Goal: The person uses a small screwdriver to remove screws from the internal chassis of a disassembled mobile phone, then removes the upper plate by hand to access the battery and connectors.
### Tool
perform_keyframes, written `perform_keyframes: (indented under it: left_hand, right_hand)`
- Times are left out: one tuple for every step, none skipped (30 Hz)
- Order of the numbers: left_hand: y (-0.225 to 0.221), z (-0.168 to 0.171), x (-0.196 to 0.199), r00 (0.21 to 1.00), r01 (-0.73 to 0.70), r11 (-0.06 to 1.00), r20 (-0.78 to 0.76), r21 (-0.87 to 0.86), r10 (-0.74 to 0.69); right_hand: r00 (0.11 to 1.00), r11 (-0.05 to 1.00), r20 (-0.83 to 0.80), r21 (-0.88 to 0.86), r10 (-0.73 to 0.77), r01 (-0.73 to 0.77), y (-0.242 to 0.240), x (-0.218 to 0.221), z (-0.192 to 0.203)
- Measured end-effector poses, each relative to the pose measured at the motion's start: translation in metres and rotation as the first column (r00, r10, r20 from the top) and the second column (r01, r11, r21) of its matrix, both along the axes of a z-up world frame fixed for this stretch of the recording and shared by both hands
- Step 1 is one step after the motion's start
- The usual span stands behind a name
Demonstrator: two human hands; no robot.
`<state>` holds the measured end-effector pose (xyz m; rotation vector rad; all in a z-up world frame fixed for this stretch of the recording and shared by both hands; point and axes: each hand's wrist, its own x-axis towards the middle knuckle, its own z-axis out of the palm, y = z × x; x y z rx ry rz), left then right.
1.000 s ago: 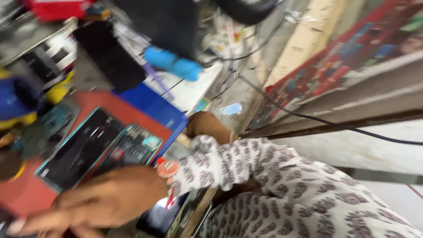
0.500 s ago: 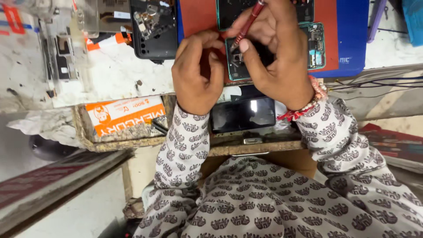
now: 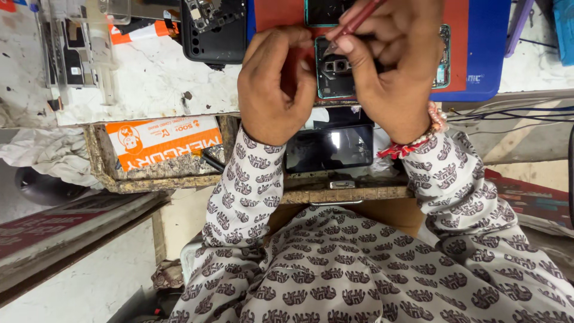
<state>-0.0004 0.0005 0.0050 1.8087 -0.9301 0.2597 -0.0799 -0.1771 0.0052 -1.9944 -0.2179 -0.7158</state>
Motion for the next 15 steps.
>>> perform_keyframes:
  left_hand:
    - [0.001,0.002,0.0,1.0,0.003,1.0,0.026,-0.007,-0.003]
    - [0.001,0.003,0.0,0.999,0.001,1.0,0.041,0.004,-0.001]
    - [0.0,0.004,0.0,0.998,0.0,1.0,0.055,0.015,0.0]
    - [0.0,0.004,-0.001,0.998,-0.002,1.0,0.07,0.026,0.0]
    - [0.0,0.002,0.0,0.997,0.001,1.0,0.074,0.02,-0.003]
    - [-0.001,0.0,0.002,0.997,0.005,1.0,0.078,0.014,-0.006]
    - [-0.002,-0.002,0.003,0.997,0.008,1.0,0.082,0.008,-0.009]
    - [-0.002,-0.004,0.004,0.998,-0.002,1.0,0.057,-0.001,0.002]
    - [-0.003,-0.007,0.004,0.999,-0.011,1.0,0.032,-0.009,0.011]
    - [-0.003,-0.008,0.004,1.0,-0.02,1.0,0.007,-0.017,0.02]
    - [-0.003,-0.009,0.004,1.0,-0.021,0.999,-0.005,-0.027,0.021]
    - [-0.002,-0.009,0.004,1.0,-0.022,0.999,-0.017,-0.036,0.022]
    - [-0.001,-0.009,0.004,0.999,-0.023,0.999,-0.029,-0.045,0.022]
    - [-0.002,-0.009,0.004,0.999,-0.029,0.999,-0.019,-0.036,0.028]
    - [-0.003,-0.009,0.004,0.999,-0.033,0.999,-0.009,-0.026,0.033]
  right_hand:
    - [1.0,1.0,-0.001,0.023,-0.002,0.002,-0.001,-0.001,-0.004]
    - [1.0,0.998,0.0,0.067,0.004,-0.004,-0.001,-0.002,-0.008]
    - [1.0,0.996,-0.001,0.088,0.017,-0.016,-0.003,-0.003,-0.011]
    - [1.0,0.994,-0.001,0.109,0.029,-0.029,-0.004,-0.004,-0.013]
    - [0.999,0.993,-0.005,0.106,0.049,-0.048,-0.007,-0.004,-0.013]
    - [0.999,0.994,0.001,0.102,0.049,-0.049,-0.007,-0.005,-0.014]
    - [0.999,0.994,0.007,0.099,0.05,-0.05,-0.007,-0.006,-0.014]
    - [0.999,0.995,0.023,0.094,0.031,-0.033,-0.004,-0.008,-0.014]
    - [1.0,0.995,0.014,0.098,0.021,-0.022,-0.003,-0.008,-0.013]
    - [1.0,0.995,0.005,0.102,0.011,-0.012,-0.002,-0.009,-0.011]
    - [1.0,0.993,-0.027,0.113,0.013,-0.01,-0.002,-0.007,-0.009]
    - [0.999,0.996,-0.035,0.085,0.022,-0.018,-0.002,-0.006,-0.007]
    - [0.999,0.998,-0.043,0.057,0.029,-0.027,-0.002,-0.005,-0.005]
    - [0.999,0.999,-0.03,-0.01,0.043,-0.044,-0.002,-0.004,-0.004]
    - [0.998,0.998,-0.024,-0.041,0.054,-0.055,-0.001,-0.003,-0.002]
